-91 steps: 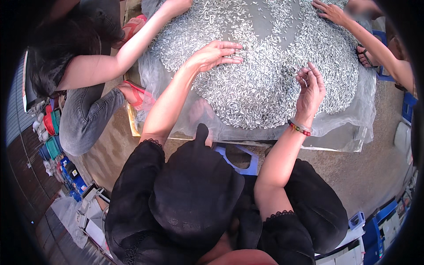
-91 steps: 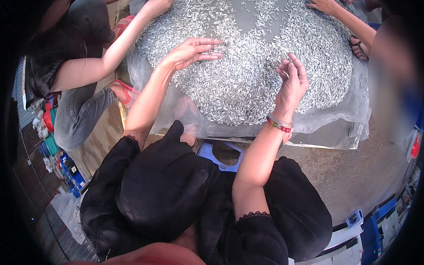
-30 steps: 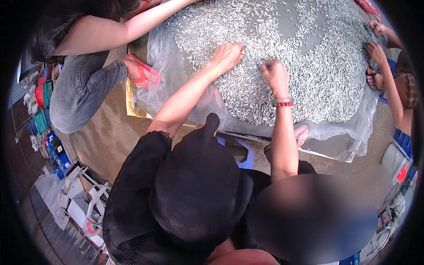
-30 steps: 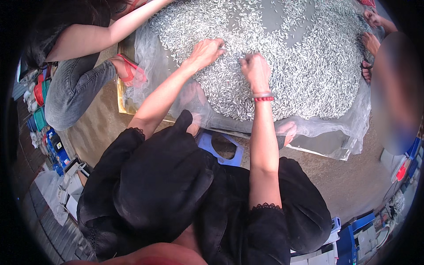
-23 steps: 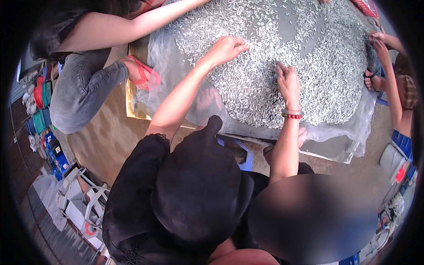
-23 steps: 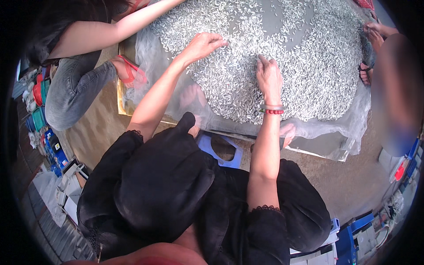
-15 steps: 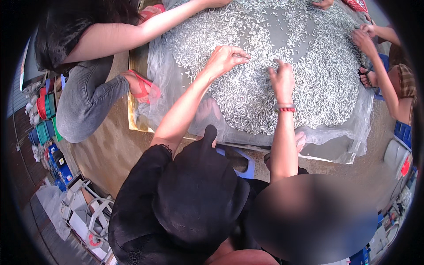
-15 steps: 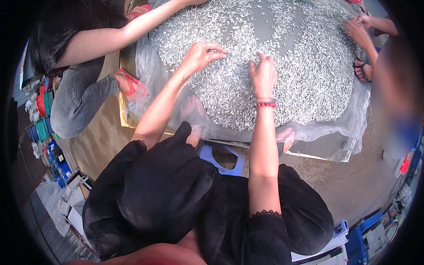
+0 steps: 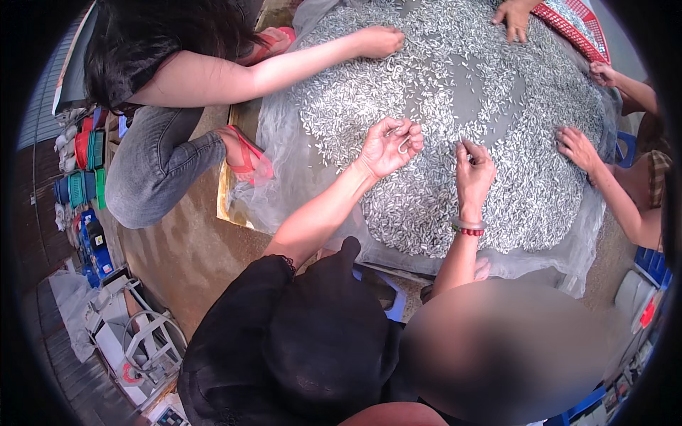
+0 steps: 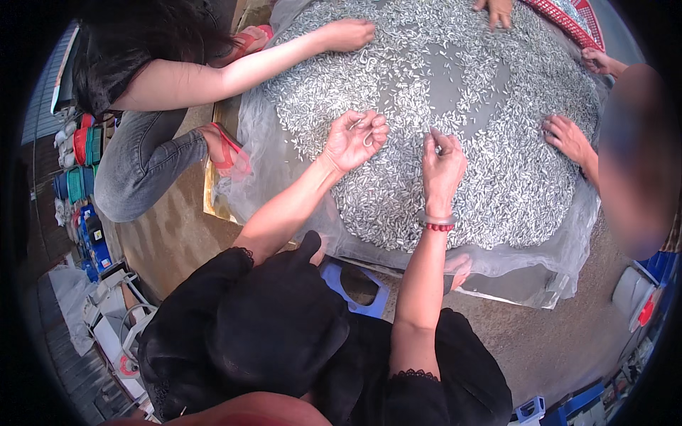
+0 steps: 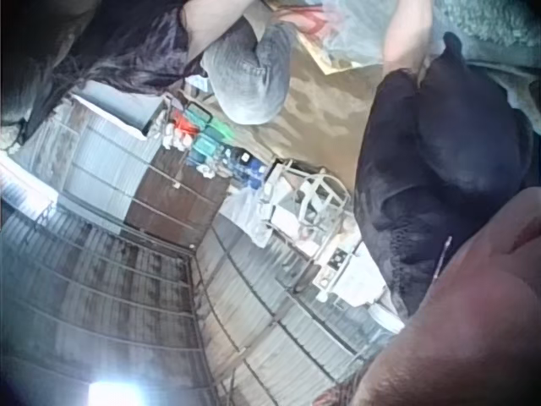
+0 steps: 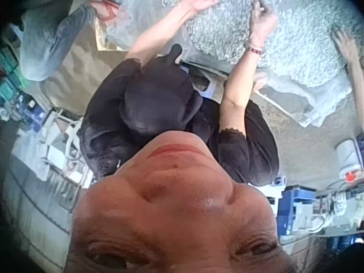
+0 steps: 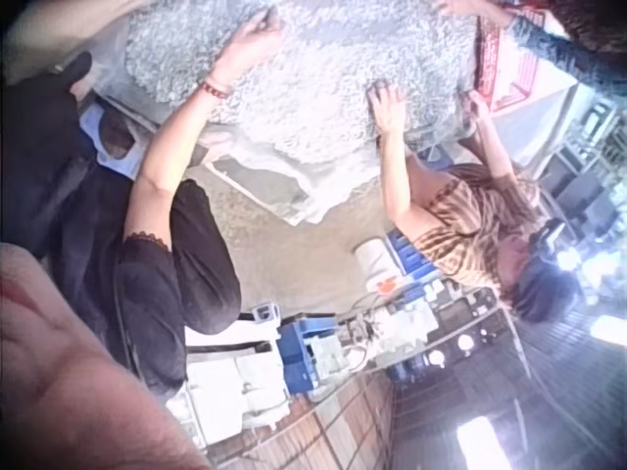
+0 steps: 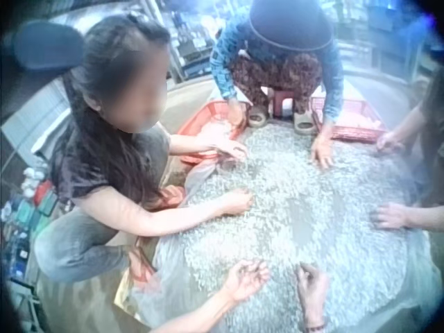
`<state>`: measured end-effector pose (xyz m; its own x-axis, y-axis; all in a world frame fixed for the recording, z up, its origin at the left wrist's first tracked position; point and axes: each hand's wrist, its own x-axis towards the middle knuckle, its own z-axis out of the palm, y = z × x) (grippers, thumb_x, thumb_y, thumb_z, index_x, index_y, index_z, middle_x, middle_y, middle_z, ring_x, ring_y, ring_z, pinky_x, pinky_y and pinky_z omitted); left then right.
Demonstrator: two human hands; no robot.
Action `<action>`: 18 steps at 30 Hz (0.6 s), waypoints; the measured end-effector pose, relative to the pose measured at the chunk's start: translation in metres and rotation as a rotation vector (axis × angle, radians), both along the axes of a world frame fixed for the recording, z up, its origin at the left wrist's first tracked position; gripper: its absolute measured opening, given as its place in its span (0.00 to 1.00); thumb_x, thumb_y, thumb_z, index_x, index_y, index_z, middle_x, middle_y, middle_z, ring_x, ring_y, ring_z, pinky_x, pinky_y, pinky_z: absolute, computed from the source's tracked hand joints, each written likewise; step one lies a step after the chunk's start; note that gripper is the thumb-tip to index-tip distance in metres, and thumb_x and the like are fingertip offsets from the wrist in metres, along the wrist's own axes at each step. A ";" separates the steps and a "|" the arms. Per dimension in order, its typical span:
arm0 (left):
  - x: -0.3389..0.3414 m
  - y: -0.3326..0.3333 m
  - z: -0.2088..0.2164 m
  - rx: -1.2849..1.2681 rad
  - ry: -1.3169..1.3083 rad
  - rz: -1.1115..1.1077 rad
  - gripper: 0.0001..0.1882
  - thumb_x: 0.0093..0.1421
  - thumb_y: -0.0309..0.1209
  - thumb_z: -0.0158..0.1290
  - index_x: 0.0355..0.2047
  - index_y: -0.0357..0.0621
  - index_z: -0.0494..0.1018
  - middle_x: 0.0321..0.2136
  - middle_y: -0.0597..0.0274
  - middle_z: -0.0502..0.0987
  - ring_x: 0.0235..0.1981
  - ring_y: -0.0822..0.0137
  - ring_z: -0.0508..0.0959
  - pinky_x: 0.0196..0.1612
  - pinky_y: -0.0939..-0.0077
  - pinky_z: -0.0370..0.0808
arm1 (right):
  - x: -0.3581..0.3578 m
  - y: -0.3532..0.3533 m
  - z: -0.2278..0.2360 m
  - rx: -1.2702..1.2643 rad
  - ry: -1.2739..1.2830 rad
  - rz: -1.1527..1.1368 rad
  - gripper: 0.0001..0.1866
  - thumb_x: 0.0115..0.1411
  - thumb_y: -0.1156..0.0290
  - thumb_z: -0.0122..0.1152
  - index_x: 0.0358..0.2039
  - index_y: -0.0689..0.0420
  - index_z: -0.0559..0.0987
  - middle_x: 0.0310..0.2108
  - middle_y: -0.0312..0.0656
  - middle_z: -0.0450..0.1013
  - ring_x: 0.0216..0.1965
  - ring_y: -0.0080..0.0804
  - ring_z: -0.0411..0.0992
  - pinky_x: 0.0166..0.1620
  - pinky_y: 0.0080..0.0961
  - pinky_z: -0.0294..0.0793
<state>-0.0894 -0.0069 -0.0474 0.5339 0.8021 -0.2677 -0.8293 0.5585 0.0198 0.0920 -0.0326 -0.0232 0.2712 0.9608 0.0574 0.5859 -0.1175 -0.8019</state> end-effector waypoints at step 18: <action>-0.012 0.129 -0.063 1.117 2.452 -0.266 0.07 0.52 0.25 0.47 0.30 0.33 0.68 0.32 0.41 0.75 0.36 0.45 0.76 0.38 0.52 0.73 | 0.001 -0.015 0.003 -0.183 2.289 -0.057 0.13 0.62 0.63 0.44 0.25 0.58 0.65 0.16 0.33 0.51 0.19 0.22 0.50 0.15 0.16 0.47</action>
